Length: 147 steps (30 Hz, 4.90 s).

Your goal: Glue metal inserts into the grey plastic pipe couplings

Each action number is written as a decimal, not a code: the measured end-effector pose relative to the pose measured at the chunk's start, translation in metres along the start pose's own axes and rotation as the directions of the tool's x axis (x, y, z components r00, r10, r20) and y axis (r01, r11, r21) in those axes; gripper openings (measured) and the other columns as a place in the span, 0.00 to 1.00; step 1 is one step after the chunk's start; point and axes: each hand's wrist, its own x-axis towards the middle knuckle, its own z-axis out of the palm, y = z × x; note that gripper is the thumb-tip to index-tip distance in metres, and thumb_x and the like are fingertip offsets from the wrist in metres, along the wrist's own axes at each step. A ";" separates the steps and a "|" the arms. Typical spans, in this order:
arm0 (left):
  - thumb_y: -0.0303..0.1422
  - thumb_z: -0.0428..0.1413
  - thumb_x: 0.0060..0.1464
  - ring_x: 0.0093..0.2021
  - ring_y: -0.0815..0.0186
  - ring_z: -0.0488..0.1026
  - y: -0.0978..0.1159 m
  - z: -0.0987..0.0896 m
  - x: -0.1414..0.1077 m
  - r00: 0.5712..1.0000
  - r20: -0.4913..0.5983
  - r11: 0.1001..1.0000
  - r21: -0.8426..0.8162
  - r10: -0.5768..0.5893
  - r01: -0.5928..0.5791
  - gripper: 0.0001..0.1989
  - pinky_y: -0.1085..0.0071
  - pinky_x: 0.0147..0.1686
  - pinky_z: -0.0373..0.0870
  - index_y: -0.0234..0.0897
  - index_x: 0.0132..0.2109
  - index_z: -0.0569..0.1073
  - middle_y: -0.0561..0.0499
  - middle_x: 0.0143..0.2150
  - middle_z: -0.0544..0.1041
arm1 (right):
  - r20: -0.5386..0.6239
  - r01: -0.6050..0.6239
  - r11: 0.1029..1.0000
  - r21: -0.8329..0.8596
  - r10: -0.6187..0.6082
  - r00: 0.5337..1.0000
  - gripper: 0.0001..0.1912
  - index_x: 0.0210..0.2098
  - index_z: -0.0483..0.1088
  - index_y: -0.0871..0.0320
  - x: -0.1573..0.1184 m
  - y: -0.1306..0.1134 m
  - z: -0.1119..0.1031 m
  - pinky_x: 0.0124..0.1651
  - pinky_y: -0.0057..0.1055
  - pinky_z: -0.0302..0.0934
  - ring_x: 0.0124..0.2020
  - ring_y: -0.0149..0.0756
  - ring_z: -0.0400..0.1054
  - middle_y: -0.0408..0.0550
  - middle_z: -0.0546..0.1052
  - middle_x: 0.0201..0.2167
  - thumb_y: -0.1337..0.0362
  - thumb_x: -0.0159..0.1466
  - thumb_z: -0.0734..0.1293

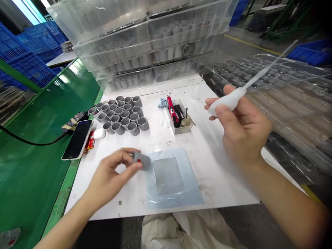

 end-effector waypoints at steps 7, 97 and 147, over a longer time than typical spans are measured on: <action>0.44 0.61 0.70 0.37 0.66 0.78 0.004 0.043 -0.011 0.975 0.216 0.893 -0.426 -0.057 0.146 0.13 0.66 0.40 0.80 0.46 0.55 0.81 0.46 0.58 0.78 | 0.067 -0.018 0.989 -0.147 0.029 0.997 0.22 0.60 0.81 0.44 -0.025 -0.033 -0.016 0.40 0.45 0.78 0.40 0.50 0.81 0.47 0.86 0.45 0.63 0.67 0.77; 0.37 0.66 0.66 0.29 0.69 0.69 -0.014 0.040 -0.026 0.947 0.319 0.942 -0.325 0.029 0.081 0.20 0.77 0.30 0.67 0.54 0.63 0.79 0.56 0.31 0.77 | 0.055 -0.464 0.885 0.035 0.462 0.885 0.17 0.39 0.84 0.52 -0.148 -0.063 -0.008 0.30 0.32 0.67 0.26 0.35 0.71 0.42 0.78 0.26 0.49 0.76 0.69; 0.25 0.64 0.66 0.52 0.64 0.78 -0.016 0.041 -0.028 0.940 0.327 0.907 -0.418 0.096 0.053 0.20 0.75 0.49 0.77 0.51 0.60 0.76 0.48 0.59 0.75 | 0.086 -0.415 0.908 0.052 0.410 0.908 0.14 0.46 0.84 0.50 -0.153 -0.064 -0.009 0.34 0.33 0.67 0.32 0.36 0.72 0.42 0.80 0.33 0.51 0.78 0.68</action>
